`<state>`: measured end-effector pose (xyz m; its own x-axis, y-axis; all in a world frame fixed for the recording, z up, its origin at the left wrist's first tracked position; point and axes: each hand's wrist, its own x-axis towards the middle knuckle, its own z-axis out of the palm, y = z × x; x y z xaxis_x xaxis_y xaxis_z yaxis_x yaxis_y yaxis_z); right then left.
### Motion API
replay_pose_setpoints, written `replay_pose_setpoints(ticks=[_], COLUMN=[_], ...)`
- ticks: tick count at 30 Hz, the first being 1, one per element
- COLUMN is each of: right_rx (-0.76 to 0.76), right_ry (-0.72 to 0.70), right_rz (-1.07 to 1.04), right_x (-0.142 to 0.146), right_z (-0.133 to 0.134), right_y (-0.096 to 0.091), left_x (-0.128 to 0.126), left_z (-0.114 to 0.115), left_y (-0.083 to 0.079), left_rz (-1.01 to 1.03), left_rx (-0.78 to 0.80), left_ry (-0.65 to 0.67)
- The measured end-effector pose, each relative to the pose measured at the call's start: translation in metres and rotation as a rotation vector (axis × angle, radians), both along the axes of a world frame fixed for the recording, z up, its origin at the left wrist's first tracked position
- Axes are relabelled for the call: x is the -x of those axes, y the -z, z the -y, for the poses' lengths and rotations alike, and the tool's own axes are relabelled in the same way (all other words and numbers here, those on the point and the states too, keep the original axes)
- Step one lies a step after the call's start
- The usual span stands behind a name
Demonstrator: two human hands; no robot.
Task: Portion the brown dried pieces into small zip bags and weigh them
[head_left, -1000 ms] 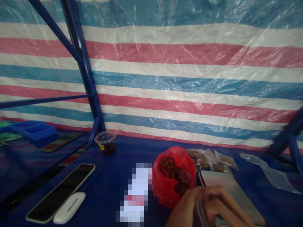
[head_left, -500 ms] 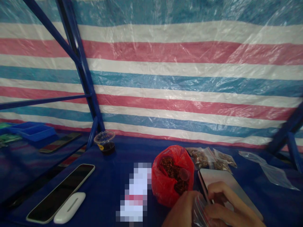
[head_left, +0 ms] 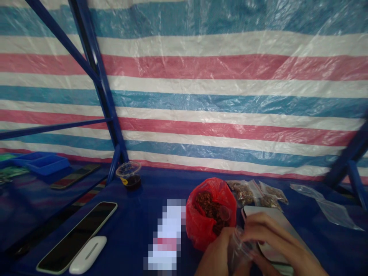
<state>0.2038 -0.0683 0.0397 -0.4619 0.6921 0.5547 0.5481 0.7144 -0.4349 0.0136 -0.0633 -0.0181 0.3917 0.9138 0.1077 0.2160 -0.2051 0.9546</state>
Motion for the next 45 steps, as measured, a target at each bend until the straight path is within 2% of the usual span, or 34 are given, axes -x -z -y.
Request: replay_pose_setpoints(ticks=[2, 4, 8, 11, 14, 19, 22, 24, 30, 36, 40, 45], right_rx=[0.010, 0.078, 0.257, 0.286, 0.267, 0.248, 0.226, 0.197, 0.165, 0.192, 0.209, 0.214], right_ry=[0.086, 0.137, 0.158, 0.233, 0.281, 0.276, 0.336, 0.358, 0.295, 0.204, 0.166, 0.059], right_rz=[-0.057, -0.021, 0.299, 0.471, 0.508, 0.682, 0.805, 0.814, 0.723, 0.577, 0.568, 0.557], right_x=[0.006, 0.012, 0.024, 0.030, 0.034, 0.046, 0.058, 0.063, 0.058, 0.057, 0.063, 0.058], right_z=[-0.011, -0.027, -0.059, -0.068, -0.069, -0.072, -0.079, -0.084, -0.096, -0.104, -0.110, -0.114], right_y=[-0.007, -0.012, -0.009, -0.003, -0.003, -0.014, -0.018, -0.018, -0.010, 0.001, 0.004, 0.003], left_x=[-0.002, -0.002, 0.001, 0.002, 0.004, 0.011, 0.014, 0.015, 0.017, 0.012, 0.013, 0.007], left_z=[-0.001, -0.002, -0.003, -0.003, -0.004, -0.008, -0.009, -0.009, -0.009, -0.008, -0.014, -0.012], left_y=[0.001, 0.003, 0.009, 0.012, 0.016, 0.024, 0.022, 0.017, 0.006, 0.009, 0.008, 0.003], left_rz=[-0.073, -0.155, -0.285, -0.377, -0.414, -0.427, -0.456, -0.473, -0.386, -0.423, -0.441, -0.300], left_rx=[-0.029, -0.048, -0.052, -0.060, -0.100, -0.118, -0.112, -0.102, -0.159, -0.109, -0.057, -0.094], left_ry=[-0.062, -0.105, -0.161, -0.220, -0.283, -0.214, -0.185, -0.160, -0.132, -0.331, -0.277, -0.332])
